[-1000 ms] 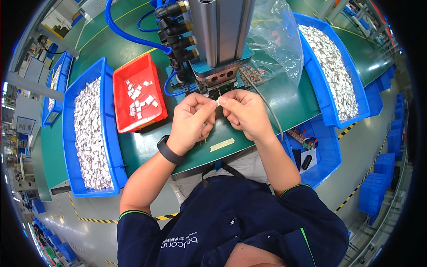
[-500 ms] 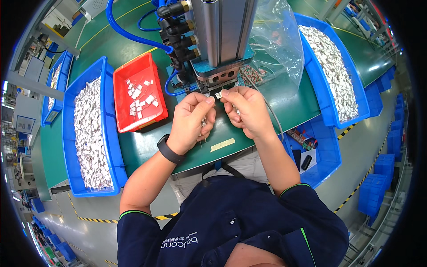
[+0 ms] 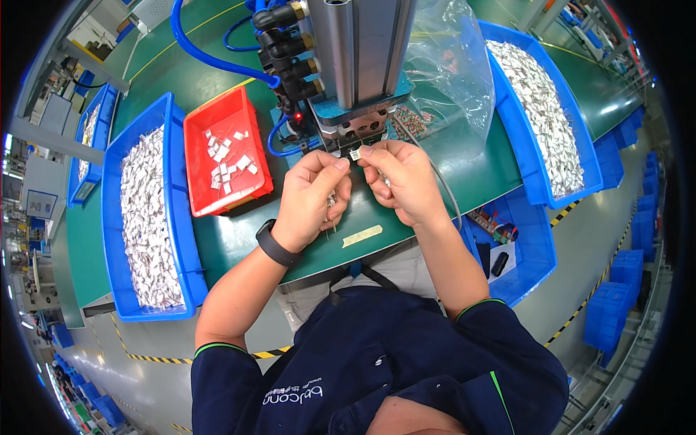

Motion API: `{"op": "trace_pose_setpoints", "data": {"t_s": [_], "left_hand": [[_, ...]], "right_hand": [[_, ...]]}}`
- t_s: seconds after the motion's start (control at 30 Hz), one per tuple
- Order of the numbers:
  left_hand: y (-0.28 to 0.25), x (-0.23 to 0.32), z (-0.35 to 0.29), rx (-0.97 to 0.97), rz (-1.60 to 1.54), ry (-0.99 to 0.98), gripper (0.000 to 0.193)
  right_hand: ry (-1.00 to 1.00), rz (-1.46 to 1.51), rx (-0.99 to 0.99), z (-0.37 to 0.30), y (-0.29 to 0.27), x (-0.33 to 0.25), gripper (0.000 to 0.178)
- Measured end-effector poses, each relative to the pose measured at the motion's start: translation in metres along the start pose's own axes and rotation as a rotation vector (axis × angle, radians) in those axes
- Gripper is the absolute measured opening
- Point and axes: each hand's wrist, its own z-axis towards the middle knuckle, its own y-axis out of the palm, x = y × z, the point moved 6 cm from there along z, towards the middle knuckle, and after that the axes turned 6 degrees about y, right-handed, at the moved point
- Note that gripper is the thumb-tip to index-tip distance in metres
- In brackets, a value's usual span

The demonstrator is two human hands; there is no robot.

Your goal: The person picks up a connector and a wire from the table, inserts the wire into the connector, and places the assembly into a machine. After the machine presses them, the person removes the finished component and places it into a blue bin.

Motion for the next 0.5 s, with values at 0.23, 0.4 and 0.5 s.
{"op": "trace_pose_setpoints", "data": {"t_s": [0.23, 0.4, 0.5], "left_hand": [[0.001, 0.0, 0.0, 0.003, 0.0, 0.0, 0.014], [0.002, -0.001, -0.001, -0.011, 0.026, 0.004, 0.012], [0.0, -0.001, -0.001, -0.014, 0.037, 0.013, 0.011]], "right_hand": [[-0.032, -0.033, -0.02, -0.001, -0.002, 0.004, 0.018], [-0.06, -0.043, -0.043, -0.005, -0.004, 0.009, 0.017], [-0.07, -0.052, -0.048, -0.005, -0.004, 0.011, 0.018]]}}
